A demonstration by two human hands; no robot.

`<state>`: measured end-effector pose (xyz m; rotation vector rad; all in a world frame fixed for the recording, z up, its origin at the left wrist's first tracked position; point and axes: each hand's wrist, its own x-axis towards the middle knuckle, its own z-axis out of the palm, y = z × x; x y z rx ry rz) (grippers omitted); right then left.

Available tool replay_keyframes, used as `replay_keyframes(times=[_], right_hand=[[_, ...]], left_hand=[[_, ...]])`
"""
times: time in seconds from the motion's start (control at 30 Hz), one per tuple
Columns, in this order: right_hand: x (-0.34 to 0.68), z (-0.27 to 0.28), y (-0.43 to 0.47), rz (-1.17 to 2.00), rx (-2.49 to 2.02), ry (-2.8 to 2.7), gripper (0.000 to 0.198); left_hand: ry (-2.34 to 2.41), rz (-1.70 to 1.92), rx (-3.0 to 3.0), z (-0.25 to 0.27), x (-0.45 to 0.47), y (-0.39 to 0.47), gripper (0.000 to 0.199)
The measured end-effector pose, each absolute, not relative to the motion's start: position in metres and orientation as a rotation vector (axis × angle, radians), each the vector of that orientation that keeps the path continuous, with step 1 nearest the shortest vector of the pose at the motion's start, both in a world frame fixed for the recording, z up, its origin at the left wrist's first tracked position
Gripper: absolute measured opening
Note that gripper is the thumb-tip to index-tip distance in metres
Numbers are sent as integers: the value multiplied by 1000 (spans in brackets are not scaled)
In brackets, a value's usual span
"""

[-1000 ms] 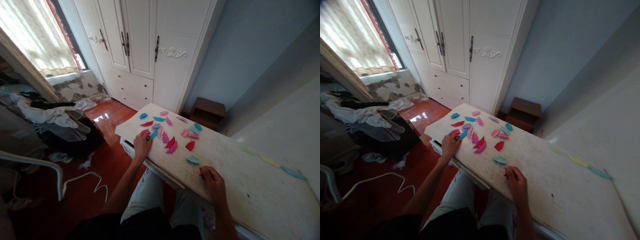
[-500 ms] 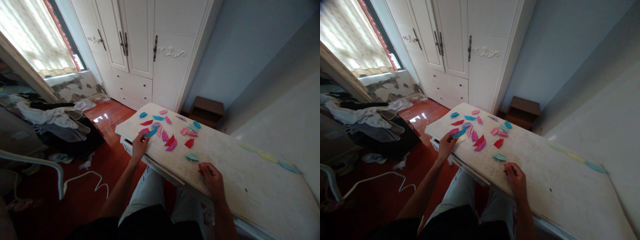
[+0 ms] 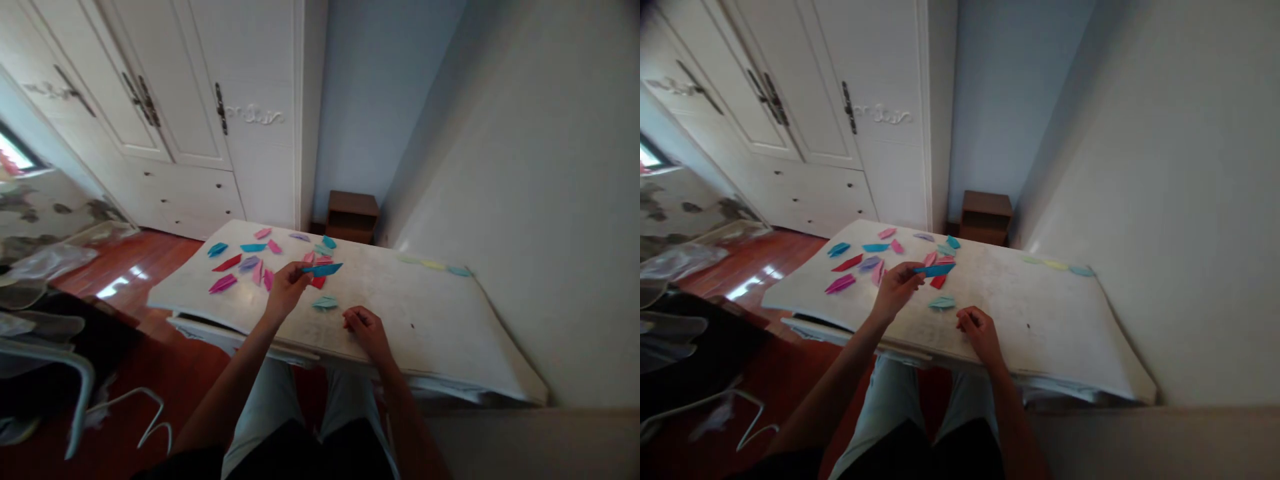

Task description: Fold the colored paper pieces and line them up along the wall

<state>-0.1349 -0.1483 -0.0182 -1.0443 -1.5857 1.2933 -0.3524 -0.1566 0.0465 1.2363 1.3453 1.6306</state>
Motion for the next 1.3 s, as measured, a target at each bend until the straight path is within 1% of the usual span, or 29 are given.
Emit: replay_keyframes(times=[0.1, 0.2, 0.33, 0.53, 0.63, 0.73, 0.83, 1.03, 1.17, 1.3], right_hand=[[-116, -18, -137, 1336, -1044, -1476, 31], [-85, -20, -119, 1289, -1067, -1333, 27], [-34, -25, -101, 1162, -1139, -1152, 26], [20, -34, -105, 980, -1225, -1092, 24], [26, -35, -108, 939, -1244, -1082, 21], [24, -34, -107, 914, -1255, -1156, 21], [23, -33, -105, 892, -1244, -1182, 22], [24, -32, -105, 895, -1235, -1195, 24], [24, -31, -105, 899, -1228, -1209, 24], [24, -31, -105, 910, -1218, -1186, 24]], left_hand=[[1176, 1493, 1212, 54, -311, -127, 23], [1075, 1309, 1184, 55, -262, -96, 22], [1089, 1083, 1161, 51, -192, -53, 15], [1147, 856, 1223, 36, -91, 14, 10], [1217, 764, 1278, 27, -49, 41, 13], [1286, 651, 1357, 19, -17, 63, 23], [1341, 549, 1439, 13, 5, 80, 29], [1416, 453, 1598, 6, 22, 100, 31], [1469, 466, 1758, 2, 22, 102, 29], [1529, 537, 1962, -1, 18, 101, 32]])
